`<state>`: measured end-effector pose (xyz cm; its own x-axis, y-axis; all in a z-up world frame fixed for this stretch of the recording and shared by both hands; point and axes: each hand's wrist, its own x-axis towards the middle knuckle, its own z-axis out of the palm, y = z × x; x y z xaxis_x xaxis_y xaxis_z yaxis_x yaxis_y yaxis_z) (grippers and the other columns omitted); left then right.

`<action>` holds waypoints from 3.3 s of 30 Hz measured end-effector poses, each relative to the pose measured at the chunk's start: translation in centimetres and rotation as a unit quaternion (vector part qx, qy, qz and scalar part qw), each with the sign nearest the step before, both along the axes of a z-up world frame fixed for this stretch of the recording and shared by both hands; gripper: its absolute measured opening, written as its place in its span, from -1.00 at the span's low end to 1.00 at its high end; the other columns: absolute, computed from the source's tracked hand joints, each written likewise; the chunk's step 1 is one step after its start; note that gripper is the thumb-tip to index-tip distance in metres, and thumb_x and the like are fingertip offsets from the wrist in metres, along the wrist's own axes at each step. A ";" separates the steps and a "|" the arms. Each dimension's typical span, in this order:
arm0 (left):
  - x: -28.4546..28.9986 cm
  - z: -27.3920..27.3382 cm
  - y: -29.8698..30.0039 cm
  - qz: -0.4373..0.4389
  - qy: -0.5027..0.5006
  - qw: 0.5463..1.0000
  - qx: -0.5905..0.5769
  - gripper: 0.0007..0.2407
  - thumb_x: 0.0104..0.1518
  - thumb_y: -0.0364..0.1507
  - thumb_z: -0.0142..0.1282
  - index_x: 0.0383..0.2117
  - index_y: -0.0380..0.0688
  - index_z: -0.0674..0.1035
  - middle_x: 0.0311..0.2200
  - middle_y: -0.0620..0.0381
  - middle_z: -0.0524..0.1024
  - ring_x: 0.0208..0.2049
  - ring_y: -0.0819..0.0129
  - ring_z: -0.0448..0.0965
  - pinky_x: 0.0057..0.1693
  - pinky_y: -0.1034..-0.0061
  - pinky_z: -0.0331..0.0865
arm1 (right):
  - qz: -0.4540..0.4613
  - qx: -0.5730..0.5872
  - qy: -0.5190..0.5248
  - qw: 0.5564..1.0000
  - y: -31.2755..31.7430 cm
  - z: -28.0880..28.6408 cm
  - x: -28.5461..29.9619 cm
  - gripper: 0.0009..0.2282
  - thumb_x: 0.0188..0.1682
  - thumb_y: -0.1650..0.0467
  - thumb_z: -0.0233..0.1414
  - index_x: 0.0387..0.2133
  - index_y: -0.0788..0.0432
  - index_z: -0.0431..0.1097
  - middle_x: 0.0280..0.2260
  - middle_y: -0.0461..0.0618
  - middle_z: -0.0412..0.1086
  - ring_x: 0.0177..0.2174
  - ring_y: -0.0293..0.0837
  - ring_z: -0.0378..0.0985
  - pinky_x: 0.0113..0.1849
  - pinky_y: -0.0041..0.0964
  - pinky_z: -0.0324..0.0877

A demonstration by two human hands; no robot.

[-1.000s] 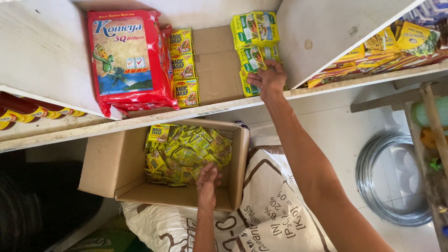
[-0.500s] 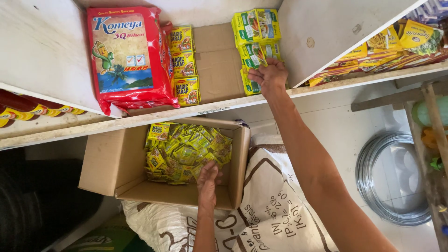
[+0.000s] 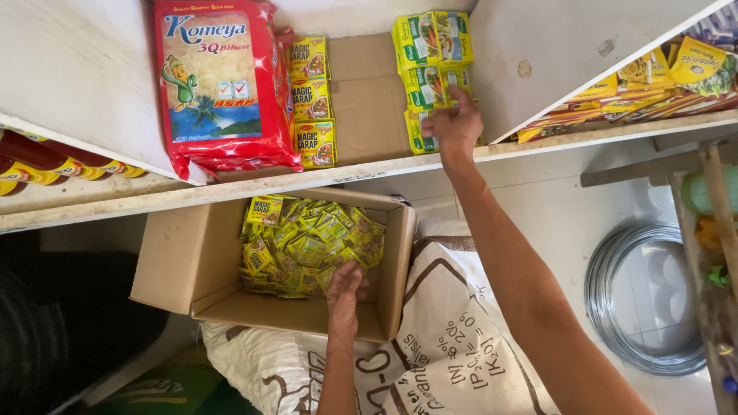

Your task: Restocking seasoning sachets from a cardboard box onto a store shelf section.

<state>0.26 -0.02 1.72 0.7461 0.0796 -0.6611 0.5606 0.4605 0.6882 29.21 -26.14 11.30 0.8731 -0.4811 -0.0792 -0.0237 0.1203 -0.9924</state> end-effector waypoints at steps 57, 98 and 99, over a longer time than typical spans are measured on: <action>-0.4 -3.1 0.2 0.361 0.064 0.930 -0.026 -0.18 -0.03 -0.71 -0.01 0.44 0.12 -0.04 0.25 0.04 0.26 -0.07 0.36 0.42 -0.21 0.60 0.33 | 0.446 -0.489 0.335 0.671 17.7 -24.4 -18.0 -0.34 -0.21 0.41 0.23 0.24 0.07 0.18 0.08 0.37 0.31 0.10 0.32 0.32 0.09 0.07 0.25; 0.9 -0.8 3.9 0.287 -0.078 0.955 0.009 -0.92 0.18 -0.53 0.23 -0.28 -0.10 0.57 -0.34 0.27 0.58 -0.39 0.59 0.48 -0.31 0.66 0.36 | 0.475 0.110 0.212 0.847 16.8 -10.4 -19.4 -0.72 -0.10 0.49 0.27 -0.10 0.23 0.53 -0.20 -0.14 0.56 -0.23 -0.32 0.55 -0.15 -0.36 0.48; 1.0 -0.8 4.0 0.314 -0.068 0.947 -0.006 -0.91 0.15 -0.52 0.25 -0.29 -0.09 0.57 -0.35 0.26 0.59 -0.40 0.57 0.50 -0.32 0.64 0.38 | 0.465 0.106 0.247 0.843 16.8 -10.5 -19.4 -0.72 -0.15 0.51 0.27 -0.14 0.22 0.54 -0.25 -0.13 0.57 -0.29 -0.30 0.55 -0.20 -0.35 0.50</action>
<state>1.30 4.01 0.97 0.6331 0.5289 -0.5652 0.0800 0.6816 0.7273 9.82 -9.35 0.82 0.6998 0.4645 -0.5428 -0.6105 -0.0058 -0.7920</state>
